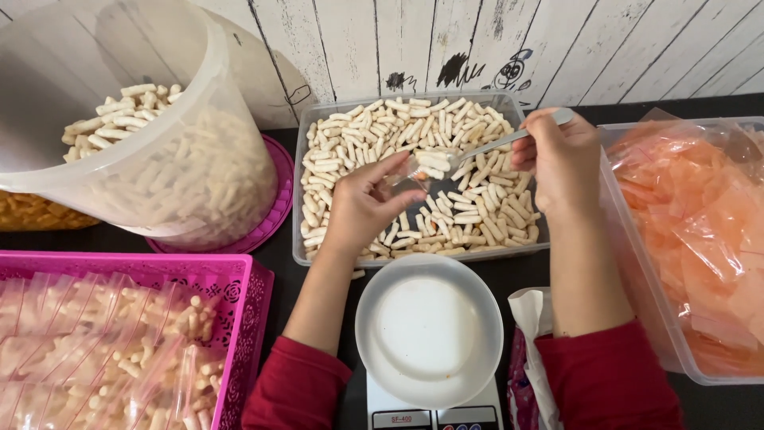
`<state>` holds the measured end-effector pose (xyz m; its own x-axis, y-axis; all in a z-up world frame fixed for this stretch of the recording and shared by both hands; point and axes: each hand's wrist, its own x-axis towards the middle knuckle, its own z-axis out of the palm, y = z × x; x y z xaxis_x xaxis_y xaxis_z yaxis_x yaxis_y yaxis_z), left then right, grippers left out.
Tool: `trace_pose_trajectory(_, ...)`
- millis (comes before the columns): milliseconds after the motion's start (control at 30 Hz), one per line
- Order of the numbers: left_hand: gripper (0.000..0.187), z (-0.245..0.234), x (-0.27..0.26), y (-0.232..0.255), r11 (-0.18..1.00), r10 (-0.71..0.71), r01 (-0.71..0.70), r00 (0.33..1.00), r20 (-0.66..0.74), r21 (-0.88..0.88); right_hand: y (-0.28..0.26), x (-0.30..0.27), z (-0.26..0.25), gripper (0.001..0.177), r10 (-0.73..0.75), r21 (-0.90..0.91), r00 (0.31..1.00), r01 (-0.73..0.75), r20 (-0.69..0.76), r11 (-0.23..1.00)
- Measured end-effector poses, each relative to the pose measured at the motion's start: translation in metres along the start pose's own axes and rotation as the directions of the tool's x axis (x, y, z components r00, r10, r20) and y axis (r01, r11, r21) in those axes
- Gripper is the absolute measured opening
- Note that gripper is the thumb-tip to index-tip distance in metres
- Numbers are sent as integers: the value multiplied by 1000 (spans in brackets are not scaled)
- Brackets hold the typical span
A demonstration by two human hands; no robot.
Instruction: Packaging small snacks into individual plastic bags by scooping, weighing on a digital scale, and placing in a tray.
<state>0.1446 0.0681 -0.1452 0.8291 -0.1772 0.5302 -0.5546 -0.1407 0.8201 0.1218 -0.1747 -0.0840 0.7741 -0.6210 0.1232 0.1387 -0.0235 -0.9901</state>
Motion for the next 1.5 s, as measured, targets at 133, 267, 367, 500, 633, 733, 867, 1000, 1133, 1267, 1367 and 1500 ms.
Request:
trace_pose_trajectory(133, 73, -1, 3, 1, 998, 44, -47, 997, 63, 44, 0, -5, 6, 11, -1, -9, 1000, 1, 17, 1000)
trace_pose_trajectory(267, 81, -2, 4, 7, 996, 57, -64, 991, 124, 57, -2, -12, 13, 10, -29, 7, 999, 29, 30, 1000)
trace_pose_trajectory(367, 72, -2, 4, 9, 995, 57, -65, 994, 97, 78, -8, -21, 20, 9, -57, -6, 998, 57, 37, 998)
trace_pose_trajectory(500, 65, -1, 4, 8, 981, 130, -136, 990, 53, 138, -12, -27, 22, 9, -103, -58, 993, 106, 62, 993)
trace_pose_trajectory(633, 66, 5, 2, 6, 983, 150, -157, 986, 73, 95, -28, -46, 28, 11, -143, -79, 985, 151, 101, 985)
trace_pose_trajectory(733, 64, 7, 2, 5, 981, 167, -171, 985, 51, 89, -29, -53, 27, 10, -242, -36, 929, 262, 280, 964)
trace_pose_trajectory(867, 59, 5, 4, 1, 983, 163, -161, 987, -13, 83, -36, -54, 23, 12, -527, 59, 628, 610, 573, 790)
trace_pose_trajectory(1000, 58, 4, 4, 1, 992, 110, -105, 991, -75, 74, -47, -49, 11, 20, -689, 66, 471, 799, 550, 598)
trace_pose_trajectory(1133, 57, -2, 7, 10, 993, 100, -89, 984, -144, 81, -40, -32, -10, 25, -715, 70, 580, 756, 391, 651)
trace_pose_trajectory(1267, 56, -11, 8, 20, 999, -17, 12, 995, -102, -42, -33, -18, -20, 18, -516, -102, 797, 569, 314, 816)
trace_pose_trajectory(1367, 58, -2, 7, 12, 995, -36, 16, 980, -198, -101, -10, -19, -7, 17, -311, -191, 912, 366, 267, 911)
trace_pose_trajectory(1500, 57, -1, 9, 5, 994, -40, 9, 961, -275, -113, 31, -8, 11, 13, 49, -138, 949, -6, 311, 990)
